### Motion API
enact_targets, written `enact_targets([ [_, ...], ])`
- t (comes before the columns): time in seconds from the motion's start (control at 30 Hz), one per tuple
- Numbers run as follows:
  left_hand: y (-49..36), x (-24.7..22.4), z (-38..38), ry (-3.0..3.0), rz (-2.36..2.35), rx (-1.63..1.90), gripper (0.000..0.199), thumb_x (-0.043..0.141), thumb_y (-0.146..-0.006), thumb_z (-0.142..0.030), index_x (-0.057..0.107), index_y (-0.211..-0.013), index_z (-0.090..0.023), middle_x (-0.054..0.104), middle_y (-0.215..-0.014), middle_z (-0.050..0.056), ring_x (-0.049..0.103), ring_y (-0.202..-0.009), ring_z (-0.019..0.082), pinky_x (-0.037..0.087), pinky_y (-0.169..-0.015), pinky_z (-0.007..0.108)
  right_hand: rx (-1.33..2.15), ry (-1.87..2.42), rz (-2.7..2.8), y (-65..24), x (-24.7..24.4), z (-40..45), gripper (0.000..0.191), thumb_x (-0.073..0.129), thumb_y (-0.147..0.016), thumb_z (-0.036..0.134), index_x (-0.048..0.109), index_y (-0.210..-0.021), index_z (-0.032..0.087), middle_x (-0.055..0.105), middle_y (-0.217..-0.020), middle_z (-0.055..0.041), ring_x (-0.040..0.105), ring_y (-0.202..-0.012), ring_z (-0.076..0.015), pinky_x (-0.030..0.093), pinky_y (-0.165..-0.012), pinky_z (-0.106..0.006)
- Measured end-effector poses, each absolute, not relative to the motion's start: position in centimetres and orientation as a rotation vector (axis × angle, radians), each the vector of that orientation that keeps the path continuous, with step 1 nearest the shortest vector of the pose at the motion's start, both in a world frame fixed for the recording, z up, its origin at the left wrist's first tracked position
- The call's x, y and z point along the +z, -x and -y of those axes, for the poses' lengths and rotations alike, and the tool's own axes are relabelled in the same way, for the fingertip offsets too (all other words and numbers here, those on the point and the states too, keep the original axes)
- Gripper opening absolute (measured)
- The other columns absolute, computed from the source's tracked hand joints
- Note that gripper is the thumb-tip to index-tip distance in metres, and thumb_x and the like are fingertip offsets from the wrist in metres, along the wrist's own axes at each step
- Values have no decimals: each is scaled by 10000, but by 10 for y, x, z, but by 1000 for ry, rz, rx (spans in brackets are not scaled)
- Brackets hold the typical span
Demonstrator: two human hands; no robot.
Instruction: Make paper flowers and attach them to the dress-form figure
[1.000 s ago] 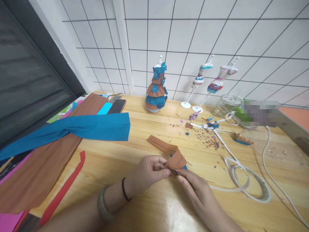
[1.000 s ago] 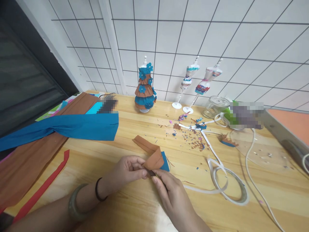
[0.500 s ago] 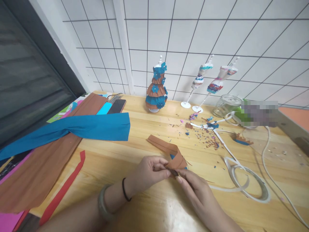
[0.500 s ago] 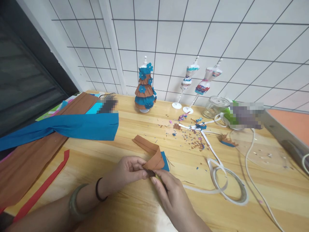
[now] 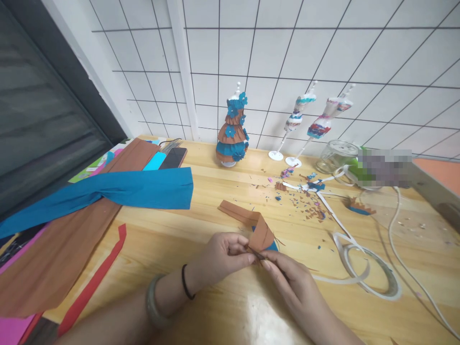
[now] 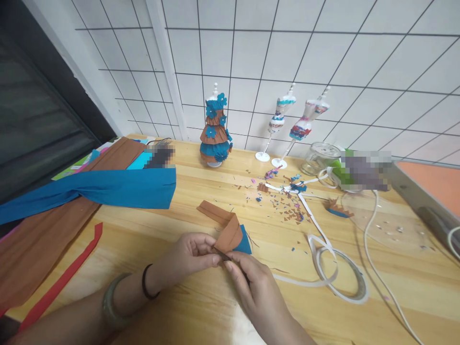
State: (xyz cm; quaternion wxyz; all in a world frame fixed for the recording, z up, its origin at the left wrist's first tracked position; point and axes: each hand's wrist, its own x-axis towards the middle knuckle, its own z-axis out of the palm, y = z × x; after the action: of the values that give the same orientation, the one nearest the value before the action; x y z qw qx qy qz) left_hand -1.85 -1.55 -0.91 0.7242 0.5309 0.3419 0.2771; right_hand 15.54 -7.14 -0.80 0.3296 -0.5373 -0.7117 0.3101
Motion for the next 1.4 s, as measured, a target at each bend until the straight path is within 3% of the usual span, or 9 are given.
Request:
enact_targets([
  [0.13, 19, -11, 14, -1164, -790, 613, 198, 655, -714, -229, 647, -875, -116, 699, -796, 73, 634, -724, 148, 465, -681, 238, 777, 1437, 1847, -157, -9, 72, 267, 397, -889, 324, 632, -916, 200, 709, -859, -76, 667, -779, -188, 528, -680, -256],
  [0.27, 18, -12, 15, -1136, -786, 606, 220, 659, -710, -216, 623, -904, -118, 702, -759, 74, 640, -715, 148, 465, -684, 248, 695, 1518, 1733, -163, -14, 70, 283, 427, -867, 347, 634, -981, 191, 704, -961, -94, 656, -892, -220, 519, -773, -303],
  [0.47, 19, -9, 15, -1124, -755, 601, 124, 647, -722, -223, 606, -775, -119, 709, -798, 103, 642, -742, 151, 454, -659, 235, 597, 1680, 1508, -185, -6, 56, 389, 391, -861, 445, 618, -1012, 167, 676, -1026, -100, 617, -966, -240, 501, -796, -316],
  [0.57, 21, -10, 13, -1162, -721, 620, 116, 639, -726, -216, 625, -782, -115, 702, -825, 105, 633, -771, 154, 455, -671, 240, 426, 1857, 1512, -207, -8, 45, 444, 379, -855, 465, 567, -1116, 159, 638, -1084, -111, 590, -996, -257, 474, -824, -359],
  [0.67, 22, -12, 11, -1165, -693, 664, 124, 650, -708, -201, 633, -798, -118, 693, -862, 104, 628, -803, 163, 462, -682, 249, 209, 2078, 1653, -232, -20, 35, 489, 378, -843, 434, 501, -1205, 129, 637, -972, -131, 623, -829, -267, 498, -686, -377],
  [0.8, 23, -10, 9, -1148, -742, 679, 131, 640, -708, -212, 619, -796, -116, 685, -893, 120, 630, -830, 184, 475, -682, 273, -80, 2178, 1825, -249, -35, 30, 431, 376, -842, 348, 555, -1136, 89, 615, -968, -171, 613, -832, -293, 488, -702, -402],
  [0.93, 24, -6, 7, -1133, -754, 711, 116, 641, -702, -221, 575, -737, -134, 688, -848, 102, 632, -819, 188, 483, -691, 297, -329, 2013, 1899, -244, -33, 32, 382, 398, -843, 327, 594, -1081, 102, 599, -1049, -191, 543, -977, -342, 447, -791, -474],
  [1.17, 28, -4, 1, -1078, -786, 858, 122, 653, -685, -191, 557, -740, -140, 681, -943, 119, 617, -923, 221, 470, -776, 328, 190, 1701, 2071, -203, -19, 46, 353, 499, -830, 366, 557, -1108, 157, 634, -994, -120, 586, -919, -256, 472, -798, -397],
  [1.4, 32, -8, -7, -1074, -838, 916, 119, 603, -739, -212, 513, -776, -144, 691, -770, 80, 648, -800, 200, 479, -722, 320, 405, 1662, 2037, -197, -25, 48, 258, 423, -865, 270, 608, -1021, 182, 673, -922, -81, 622, -850, -216, 494, -748, -345],
])
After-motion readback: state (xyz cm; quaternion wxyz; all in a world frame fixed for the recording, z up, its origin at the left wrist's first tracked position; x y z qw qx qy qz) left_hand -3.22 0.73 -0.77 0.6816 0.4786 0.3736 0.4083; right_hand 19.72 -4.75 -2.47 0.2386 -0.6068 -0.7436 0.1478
